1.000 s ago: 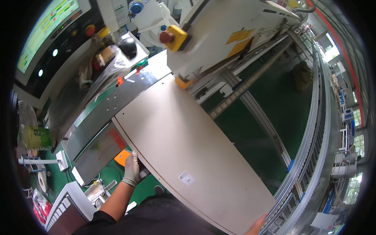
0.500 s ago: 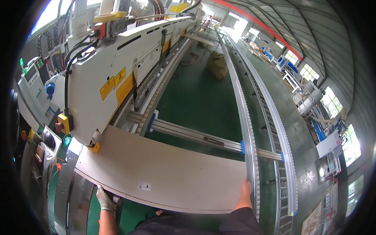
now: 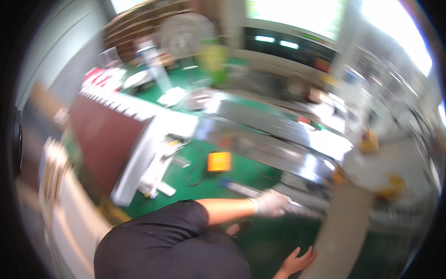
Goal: The person picks up rectangular boards one at a time and feeds them into an industrial edge-banding or processing machine.
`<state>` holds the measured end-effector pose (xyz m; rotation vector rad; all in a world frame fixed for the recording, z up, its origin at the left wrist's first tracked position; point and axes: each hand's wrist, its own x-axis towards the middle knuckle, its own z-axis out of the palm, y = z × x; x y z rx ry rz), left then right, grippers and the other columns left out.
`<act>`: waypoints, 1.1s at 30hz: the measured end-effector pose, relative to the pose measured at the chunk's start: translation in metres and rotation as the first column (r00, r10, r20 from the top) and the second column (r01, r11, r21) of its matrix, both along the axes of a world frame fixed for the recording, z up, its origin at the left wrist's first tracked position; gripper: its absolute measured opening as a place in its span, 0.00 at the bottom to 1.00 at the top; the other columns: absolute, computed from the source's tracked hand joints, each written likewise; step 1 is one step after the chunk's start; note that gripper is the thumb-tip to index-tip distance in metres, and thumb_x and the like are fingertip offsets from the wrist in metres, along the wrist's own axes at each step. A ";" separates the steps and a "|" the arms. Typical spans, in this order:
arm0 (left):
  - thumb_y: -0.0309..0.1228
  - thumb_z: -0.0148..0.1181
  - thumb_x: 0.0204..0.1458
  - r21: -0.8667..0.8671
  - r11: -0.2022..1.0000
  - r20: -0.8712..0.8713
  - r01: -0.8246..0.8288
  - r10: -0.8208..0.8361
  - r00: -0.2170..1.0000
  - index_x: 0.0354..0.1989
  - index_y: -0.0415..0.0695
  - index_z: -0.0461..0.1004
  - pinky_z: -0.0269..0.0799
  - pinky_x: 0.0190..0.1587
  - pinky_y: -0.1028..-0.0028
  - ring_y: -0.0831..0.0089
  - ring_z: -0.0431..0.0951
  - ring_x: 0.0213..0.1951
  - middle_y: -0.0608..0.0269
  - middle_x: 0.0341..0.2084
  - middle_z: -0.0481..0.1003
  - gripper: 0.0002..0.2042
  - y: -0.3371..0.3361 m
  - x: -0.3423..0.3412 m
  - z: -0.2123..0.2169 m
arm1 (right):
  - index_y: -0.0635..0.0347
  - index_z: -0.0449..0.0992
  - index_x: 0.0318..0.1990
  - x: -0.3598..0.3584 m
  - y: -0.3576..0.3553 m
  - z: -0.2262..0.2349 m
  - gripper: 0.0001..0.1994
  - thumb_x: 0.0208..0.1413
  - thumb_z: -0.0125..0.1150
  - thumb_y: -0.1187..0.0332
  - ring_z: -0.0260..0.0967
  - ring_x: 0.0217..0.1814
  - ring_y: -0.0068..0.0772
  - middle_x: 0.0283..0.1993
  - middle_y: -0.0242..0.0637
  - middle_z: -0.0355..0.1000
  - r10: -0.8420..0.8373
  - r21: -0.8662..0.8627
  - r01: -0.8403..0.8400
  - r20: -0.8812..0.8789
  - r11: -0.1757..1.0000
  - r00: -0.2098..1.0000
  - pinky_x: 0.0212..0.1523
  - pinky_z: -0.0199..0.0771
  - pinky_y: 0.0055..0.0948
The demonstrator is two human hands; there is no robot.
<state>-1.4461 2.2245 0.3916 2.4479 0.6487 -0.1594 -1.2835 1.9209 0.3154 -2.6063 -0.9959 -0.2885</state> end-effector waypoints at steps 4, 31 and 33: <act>0.48 0.59 0.57 0.471 0.829 0.287 -0.302 0.180 0.941 0.68 0.45 0.63 0.49 0.72 0.53 0.56 0.58 0.71 0.54 0.68 0.62 0.33 -0.037 -0.178 -0.074 | 0.61 0.73 0.58 -0.117 0.125 0.027 0.24 0.52 0.67 0.72 0.61 0.70 0.58 0.66 0.54 0.66 0.838 0.282 -0.802 -0.330 0.527 0.435 0.70 0.59 0.49; 0.53 0.64 0.51 0.132 -0.990 0.199 -0.059 0.085 -0.976 0.68 0.41 0.63 0.60 0.68 0.56 0.47 0.65 0.66 0.41 0.64 0.67 0.40 -0.861 -1.022 -0.133 | 0.66 0.78 0.53 -0.850 -0.058 -0.048 0.18 0.64 0.60 0.60 0.76 0.49 0.30 0.46 0.42 0.80 0.304 0.129 -0.908 -0.915 -0.400 -0.264 0.52 0.74 0.31; 0.49 0.65 0.52 0.181 -0.983 0.295 -0.037 0.090 -0.951 0.68 0.39 0.63 0.63 0.67 0.57 0.45 0.68 0.64 0.40 0.63 0.68 0.38 -0.852 -1.006 -0.133 | 0.62 0.78 0.55 -0.922 -0.063 -0.039 0.19 0.64 0.60 0.57 0.79 0.51 0.42 0.48 0.49 0.80 0.343 0.135 -0.853 -0.875 -0.505 -0.342 0.52 0.76 0.35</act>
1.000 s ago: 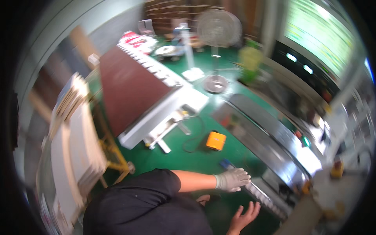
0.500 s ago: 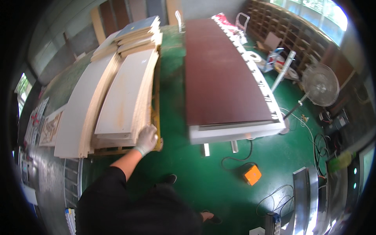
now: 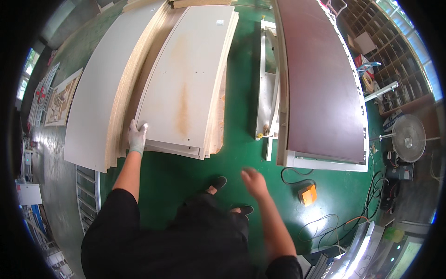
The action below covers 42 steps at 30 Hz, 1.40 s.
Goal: The person picks up rectangular boards one at a time and feeds them into an industrial edge-banding or processing machine.
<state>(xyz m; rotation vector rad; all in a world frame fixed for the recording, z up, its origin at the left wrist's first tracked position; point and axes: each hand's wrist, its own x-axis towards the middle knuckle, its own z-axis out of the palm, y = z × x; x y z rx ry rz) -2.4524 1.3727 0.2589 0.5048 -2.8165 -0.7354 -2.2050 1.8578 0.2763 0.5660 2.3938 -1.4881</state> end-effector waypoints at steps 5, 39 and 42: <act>0.35 0.67 0.52 0.153 0.984 -0.067 0.090 -0.081 0.994 0.62 0.36 0.67 0.69 0.60 0.57 0.44 0.74 0.57 0.37 0.56 0.72 0.30 0.037 0.039 0.034 | 0.64 0.70 0.64 -0.117 -0.053 0.004 0.24 0.65 0.59 0.62 0.75 0.54 0.37 0.56 0.48 0.76 -0.007 -0.149 -0.016 -0.153 0.989 0.988 0.56 0.73 0.33; 0.47 0.47 0.65 0.802 -0.206 0.237 -0.561 -0.751 0.616 0.63 0.45 0.67 0.70 0.63 0.57 0.59 0.73 0.60 0.58 0.59 0.73 0.24 0.201 0.128 0.036 | 0.62 0.72 0.50 0.250 0.003 0.047 0.13 0.63 0.57 0.66 0.75 0.52 0.47 0.49 0.42 0.76 -0.943 -0.608 0.794 0.272 -0.013 0.193 0.59 0.74 0.51; 0.50 0.43 0.63 0.824 -0.261 0.201 -0.503 -0.696 0.690 0.66 0.42 0.64 0.58 0.70 0.50 0.54 0.66 0.66 0.52 0.65 0.67 0.30 0.223 0.085 0.050 | 0.63 0.75 0.45 0.349 0.030 0.039 0.11 0.64 0.55 0.64 0.75 0.46 0.40 0.42 0.40 0.76 -0.989 -0.397 0.917 0.147 -0.034 0.027 0.49 0.75 0.41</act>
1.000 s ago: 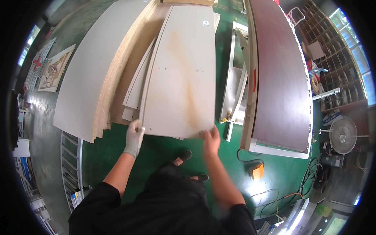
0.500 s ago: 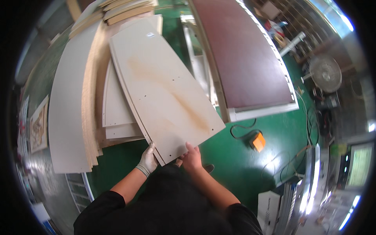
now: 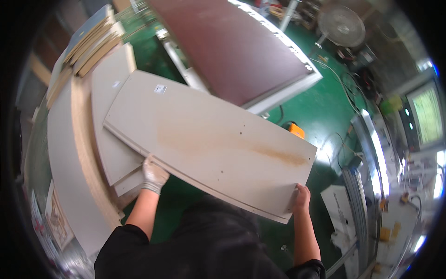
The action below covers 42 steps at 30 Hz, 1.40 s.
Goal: The person picks up rectangular boards one at a time and feeds them into an industrial edge-banding or processing machine.
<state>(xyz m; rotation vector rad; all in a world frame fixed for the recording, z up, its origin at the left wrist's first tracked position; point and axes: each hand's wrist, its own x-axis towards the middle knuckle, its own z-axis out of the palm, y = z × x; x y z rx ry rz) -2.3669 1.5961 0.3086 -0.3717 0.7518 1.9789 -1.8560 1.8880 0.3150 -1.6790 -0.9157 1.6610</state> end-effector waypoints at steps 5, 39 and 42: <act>0.48 0.39 0.64 -0.163 0.981 0.029 0.106 -0.103 0.994 0.68 0.43 0.63 0.54 0.71 0.48 0.50 0.62 0.68 0.52 0.67 0.65 0.29 0.069 0.089 0.009 | 0.62 0.77 0.33 0.126 -0.011 0.003 0.16 0.64 0.55 0.58 0.68 0.35 0.28 0.31 0.32 0.72 -0.256 0.185 0.219 0.206 0.958 0.944 0.39 0.68 0.32; 0.40 0.46 0.59 -0.103 -0.501 0.233 0.859 -0.852 -0.469 0.62 0.35 0.67 0.58 0.70 0.54 0.51 0.71 0.62 0.48 0.60 0.73 0.26 0.490 0.628 0.031 | 0.66 0.71 0.60 0.094 -0.422 0.002 0.30 0.62 0.46 0.49 0.74 0.58 0.50 0.58 0.45 0.74 -0.843 0.130 0.846 0.092 -0.517 -0.530 0.57 0.76 0.51; 0.36 0.48 0.61 -0.141 -0.450 0.256 0.882 -0.877 -0.407 0.57 0.35 0.68 0.62 0.68 0.55 0.54 0.72 0.60 0.48 0.57 0.74 0.20 0.514 0.628 0.015 | 0.65 0.71 0.61 0.092 -0.363 0.027 0.30 0.62 0.47 0.48 0.74 0.58 0.51 0.58 0.45 0.74 -0.836 0.078 0.838 0.071 -0.540 -0.545 0.58 0.75 0.52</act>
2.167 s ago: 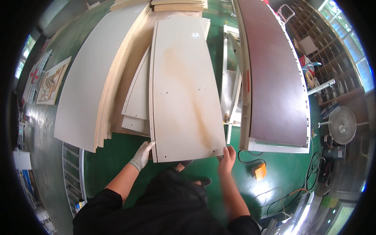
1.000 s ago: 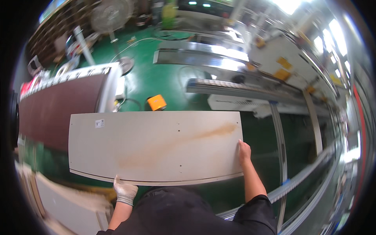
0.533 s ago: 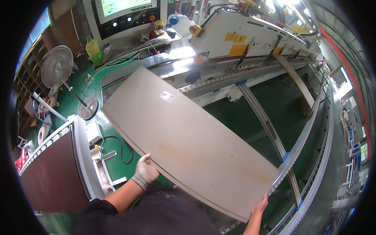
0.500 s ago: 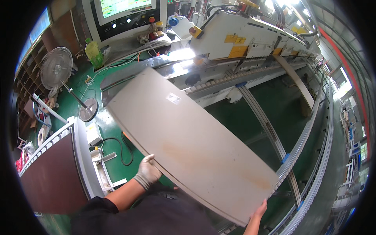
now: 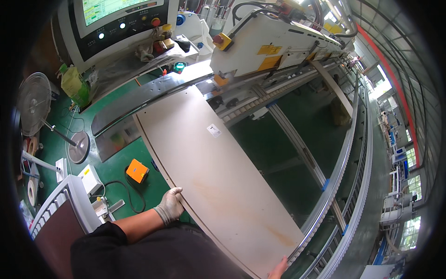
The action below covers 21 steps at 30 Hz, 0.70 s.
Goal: The person picks up rectangular boards one at a time and feeds them into an industrial edge-banding or processing machine.
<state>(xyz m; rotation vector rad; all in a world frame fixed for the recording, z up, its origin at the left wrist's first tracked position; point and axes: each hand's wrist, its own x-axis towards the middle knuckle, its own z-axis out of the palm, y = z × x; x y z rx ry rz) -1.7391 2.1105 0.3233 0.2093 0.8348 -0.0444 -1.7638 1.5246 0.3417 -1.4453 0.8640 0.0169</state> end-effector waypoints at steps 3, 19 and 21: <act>0.35 0.51 0.61 -0.036 0.985 0.071 0.167 -0.164 0.984 0.54 0.37 0.68 0.64 0.66 0.57 0.56 0.73 0.59 0.50 0.55 0.75 0.17 0.026 -0.007 0.030 | 0.66 0.71 0.60 -0.003 0.029 0.010 0.30 0.61 0.47 0.49 0.74 0.58 0.51 0.58 0.46 0.74 -0.045 -0.026 0.044 -0.042 0.999 0.998 0.57 0.75 0.52; 0.40 0.50 0.65 0.819 -0.385 -0.522 0.425 -0.192 0.831 0.35 0.37 0.75 0.74 0.28 0.64 0.67 0.77 0.21 0.54 0.21 0.77 0.17 0.367 0.072 0.007 | 0.61 0.63 0.70 0.037 -0.007 -0.043 0.39 0.64 0.46 0.37 0.67 0.67 0.46 0.68 0.45 0.67 -0.143 -0.367 0.089 -0.124 0.926 0.982 0.67 0.66 0.45; 0.39 0.50 0.66 0.851 -0.168 -0.526 0.498 -0.250 0.813 0.34 0.37 0.75 0.73 0.25 0.68 0.71 0.76 0.19 0.57 0.20 0.77 0.17 0.365 0.084 0.008 | 0.62 0.63 0.70 0.034 -0.028 -0.040 0.39 0.64 0.46 0.36 0.66 0.68 0.46 0.68 0.45 0.67 -0.133 -0.374 0.075 -0.131 0.924 0.982 0.68 0.65 0.45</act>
